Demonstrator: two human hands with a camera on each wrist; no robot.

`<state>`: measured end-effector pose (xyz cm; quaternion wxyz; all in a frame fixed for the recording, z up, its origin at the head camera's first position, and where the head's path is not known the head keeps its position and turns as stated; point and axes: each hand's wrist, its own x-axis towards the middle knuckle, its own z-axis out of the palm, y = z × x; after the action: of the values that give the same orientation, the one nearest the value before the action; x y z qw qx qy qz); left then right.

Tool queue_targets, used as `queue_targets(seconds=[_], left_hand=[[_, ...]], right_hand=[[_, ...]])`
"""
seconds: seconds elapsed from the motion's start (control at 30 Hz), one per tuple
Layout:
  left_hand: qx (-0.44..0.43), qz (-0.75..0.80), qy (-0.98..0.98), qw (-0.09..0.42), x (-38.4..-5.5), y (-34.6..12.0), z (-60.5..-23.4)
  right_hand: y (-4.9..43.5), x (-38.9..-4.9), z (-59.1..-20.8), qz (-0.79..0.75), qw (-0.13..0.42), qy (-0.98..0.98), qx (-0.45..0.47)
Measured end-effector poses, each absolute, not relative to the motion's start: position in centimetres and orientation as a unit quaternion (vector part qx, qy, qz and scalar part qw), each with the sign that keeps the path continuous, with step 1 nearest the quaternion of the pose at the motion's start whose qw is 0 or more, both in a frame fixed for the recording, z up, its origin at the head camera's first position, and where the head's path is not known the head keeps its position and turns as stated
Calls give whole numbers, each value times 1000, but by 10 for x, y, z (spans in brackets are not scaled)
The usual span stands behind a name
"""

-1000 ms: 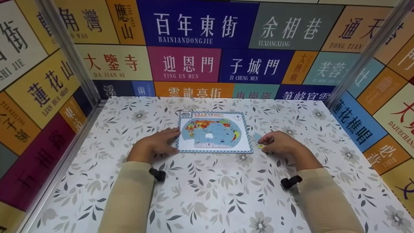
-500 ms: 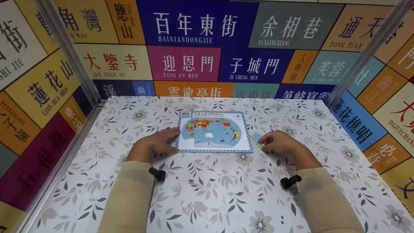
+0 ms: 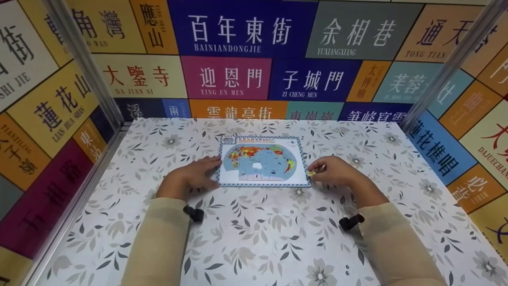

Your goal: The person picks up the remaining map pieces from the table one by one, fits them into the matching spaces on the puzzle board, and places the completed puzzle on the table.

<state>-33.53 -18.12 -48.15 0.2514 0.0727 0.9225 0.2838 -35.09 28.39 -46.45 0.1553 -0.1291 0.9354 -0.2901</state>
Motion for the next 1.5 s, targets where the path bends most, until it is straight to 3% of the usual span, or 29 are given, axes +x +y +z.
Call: queue_targets(seconds=[0.6,1.5], left_hand=[[93,270,926,247,-333,-183,-480],[83,285,920,255,-334,-181,-480]], right_hand=[[227,-355,-463,-296,118,922,-220],[152,-380,-471,-312,161,908,-227]])
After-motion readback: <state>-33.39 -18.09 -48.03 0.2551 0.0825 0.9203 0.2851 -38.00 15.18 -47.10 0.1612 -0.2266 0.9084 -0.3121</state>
